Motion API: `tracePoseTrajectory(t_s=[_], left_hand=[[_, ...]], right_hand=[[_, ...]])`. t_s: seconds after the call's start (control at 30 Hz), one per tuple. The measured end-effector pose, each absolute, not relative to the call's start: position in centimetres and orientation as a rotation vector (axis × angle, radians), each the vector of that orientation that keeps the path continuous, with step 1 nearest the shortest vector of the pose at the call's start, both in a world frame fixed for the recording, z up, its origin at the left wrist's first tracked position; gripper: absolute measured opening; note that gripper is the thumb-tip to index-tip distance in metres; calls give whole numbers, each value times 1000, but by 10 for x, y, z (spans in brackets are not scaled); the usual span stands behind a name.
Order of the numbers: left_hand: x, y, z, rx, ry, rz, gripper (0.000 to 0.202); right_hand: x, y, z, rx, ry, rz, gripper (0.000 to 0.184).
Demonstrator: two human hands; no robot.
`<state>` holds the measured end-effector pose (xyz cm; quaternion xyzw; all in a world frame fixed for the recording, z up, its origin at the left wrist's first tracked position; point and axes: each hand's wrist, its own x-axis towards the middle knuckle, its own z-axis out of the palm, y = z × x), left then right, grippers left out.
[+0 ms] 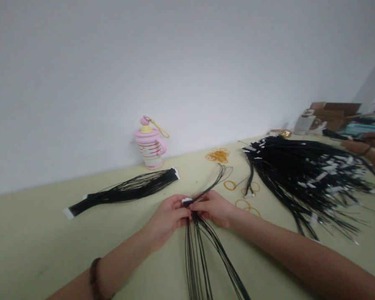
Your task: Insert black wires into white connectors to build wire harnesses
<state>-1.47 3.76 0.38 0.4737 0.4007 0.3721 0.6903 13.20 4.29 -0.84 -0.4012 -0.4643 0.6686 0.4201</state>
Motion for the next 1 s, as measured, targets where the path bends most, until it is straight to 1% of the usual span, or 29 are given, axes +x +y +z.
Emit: tracePoseTrajectory(t_s=[0.13, 0.2, 0.27, 0.3, 0.37, 0.47, 0.57, 0.63, 0.7, 0.77, 0.83, 0.9, 0.93, 0.97, 1.0], left_hand=[[-16, 32, 13, 1007, 1063, 827, 27], [-19, 33, 15, 930, 1038, 721, 19], [-22, 35, 17, 804, 927, 601, 6], [-23, 36, 17, 741, 874, 568, 5], [-25, 36, 19, 671, 806, 558, 12], [-23, 28, 21, 788, 639, 556, 19], [-17, 17, 19, 1039, 451, 697, 40], [-13, 13, 14, 1261, 477, 864, 48], [-9, 14, 9, 1496, 621, 1051, 45], [-8, 18, 6, 1642, 811, 1196, 36], [-10, 24, 9, 1654, 974, 1262, 24], [-14, 30, 15, 1591, 1048, 1164, 13], [-18, 33, 18, 1555, 1030, 1036, 10], [-22, 37, 21, 1509, 971, 824, 12], [-27, 40, 23, 1435, 894, 607, 19]], right_hand=[[133, 44, -10, -1002, -1184, 1669, 13], [134, 47, -12, -986, -1166, 1633, 12], [135, 49, -13, -967, -1128, 1584, 15], [136, 51, -13, -959, -1106, 1563, 17], [138, 53, -12, -942, -1062, 1535, 19], [138, 53, -9, -932, -1024, 1515, 18], [136, 48, -9, -934, -1052, 1511, 16], [133, 45, -11, -958, -1124, 1535, 14], [132, 44, -12, -993, -1205, 1573, 12], [133, 44, -11, -1021, -1265, 1607, 12], [135, 45, -9, -1052, -1297, 1626, 12], [138, 45, -7, -1081, -1324, 1658, 12], [139, 45, -6, -1086, -1333, 1678, 12], [139, 46, -6, -1085, -1334, 1698, 12], [139, 45, -6, -1079, -1330, 1716, 13]])
